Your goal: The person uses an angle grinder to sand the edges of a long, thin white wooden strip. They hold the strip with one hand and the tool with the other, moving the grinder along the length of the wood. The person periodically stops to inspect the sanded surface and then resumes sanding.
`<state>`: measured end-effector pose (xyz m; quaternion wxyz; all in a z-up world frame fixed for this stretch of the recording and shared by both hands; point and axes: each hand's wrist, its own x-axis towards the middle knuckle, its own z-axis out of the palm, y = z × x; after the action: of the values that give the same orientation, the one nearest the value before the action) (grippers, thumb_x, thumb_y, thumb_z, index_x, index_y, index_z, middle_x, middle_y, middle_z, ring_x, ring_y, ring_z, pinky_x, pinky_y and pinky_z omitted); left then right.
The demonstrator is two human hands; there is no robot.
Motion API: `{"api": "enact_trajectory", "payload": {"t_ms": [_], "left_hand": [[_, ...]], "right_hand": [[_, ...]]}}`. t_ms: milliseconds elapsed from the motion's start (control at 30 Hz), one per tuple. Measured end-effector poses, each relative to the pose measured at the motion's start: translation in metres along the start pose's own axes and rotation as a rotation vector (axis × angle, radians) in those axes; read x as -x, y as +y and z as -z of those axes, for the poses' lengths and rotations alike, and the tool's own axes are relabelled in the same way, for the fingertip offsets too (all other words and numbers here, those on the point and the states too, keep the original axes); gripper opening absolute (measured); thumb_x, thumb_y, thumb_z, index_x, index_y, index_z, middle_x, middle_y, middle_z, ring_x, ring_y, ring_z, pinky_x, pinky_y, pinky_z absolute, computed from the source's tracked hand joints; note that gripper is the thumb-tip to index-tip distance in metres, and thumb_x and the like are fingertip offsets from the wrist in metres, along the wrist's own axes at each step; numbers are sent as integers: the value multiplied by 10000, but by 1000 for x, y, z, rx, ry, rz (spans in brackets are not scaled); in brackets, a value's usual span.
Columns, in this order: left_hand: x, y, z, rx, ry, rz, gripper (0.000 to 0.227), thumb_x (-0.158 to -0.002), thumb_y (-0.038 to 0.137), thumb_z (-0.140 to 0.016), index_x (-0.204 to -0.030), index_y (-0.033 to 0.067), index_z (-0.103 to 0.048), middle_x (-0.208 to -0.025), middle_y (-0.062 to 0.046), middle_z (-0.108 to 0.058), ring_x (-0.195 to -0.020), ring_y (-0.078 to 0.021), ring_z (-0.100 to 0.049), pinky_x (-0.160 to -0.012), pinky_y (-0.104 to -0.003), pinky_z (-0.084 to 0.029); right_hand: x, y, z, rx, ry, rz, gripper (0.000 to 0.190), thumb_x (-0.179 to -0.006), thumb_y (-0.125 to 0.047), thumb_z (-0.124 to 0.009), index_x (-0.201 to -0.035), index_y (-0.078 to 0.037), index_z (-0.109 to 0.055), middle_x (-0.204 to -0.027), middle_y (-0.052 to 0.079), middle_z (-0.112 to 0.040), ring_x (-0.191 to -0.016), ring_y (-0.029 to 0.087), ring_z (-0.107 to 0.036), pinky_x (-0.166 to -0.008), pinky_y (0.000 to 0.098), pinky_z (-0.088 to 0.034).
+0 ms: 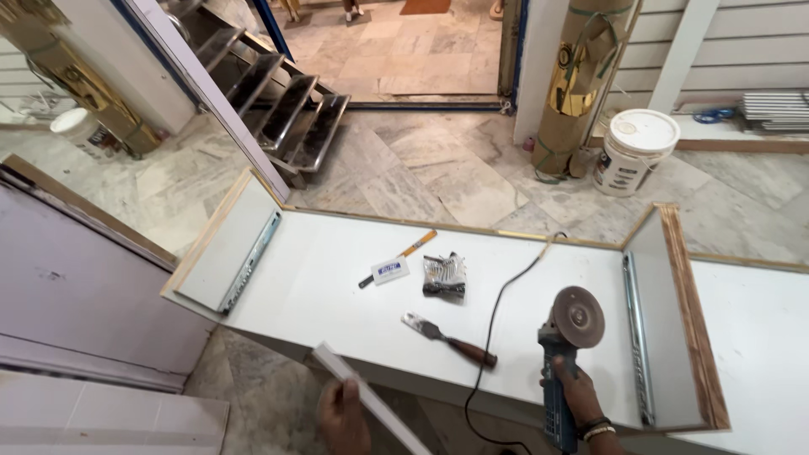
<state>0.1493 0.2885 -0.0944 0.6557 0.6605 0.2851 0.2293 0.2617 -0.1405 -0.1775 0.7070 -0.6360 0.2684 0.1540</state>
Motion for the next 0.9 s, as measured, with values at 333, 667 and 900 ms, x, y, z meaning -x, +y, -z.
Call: {"api": "enact_trajectory", "payload": {"t_ms": [333, 667, 900], "left_hand": [[31, 124, -39, 185, -433, -404, 303, -993, 326, -691, -971, 24, -705, -803, 18, -644, -705, -59, -539, -608, -251, -465], [109, 99, -55, 132, -993, -306, 307, -1045, 309, -607, -887, 47, -630, -723, 29, -527, -668, -76, -482, -570, -270, -417], [155, 113, -94, 34, -1014, -344, 316, -1038, 298, -625, -855, 40, -630, -697, 23, -522, -643, -79, -471, -555, -270, -407]], "right_hand": [[172, 7, 12, -481, -331, 377, 672, -849, -253, -750, -1405, -6, -465, -1086, 184, -669, -953, 277, -725, -795, 423, -635], [353, 70, 6, -711, -46, 573, 752, -1015, -566, -649, -1373, 84, -531, -1184, 252, -657, -1044, 358, -686, -881, 495, -606], [372, 54, 22, -726, 20, 639, 867, -861, -604, -715, -1432, 10, -492, -1276, 182, -623, -1120, 327, -658, -927, 507, -574]]}}
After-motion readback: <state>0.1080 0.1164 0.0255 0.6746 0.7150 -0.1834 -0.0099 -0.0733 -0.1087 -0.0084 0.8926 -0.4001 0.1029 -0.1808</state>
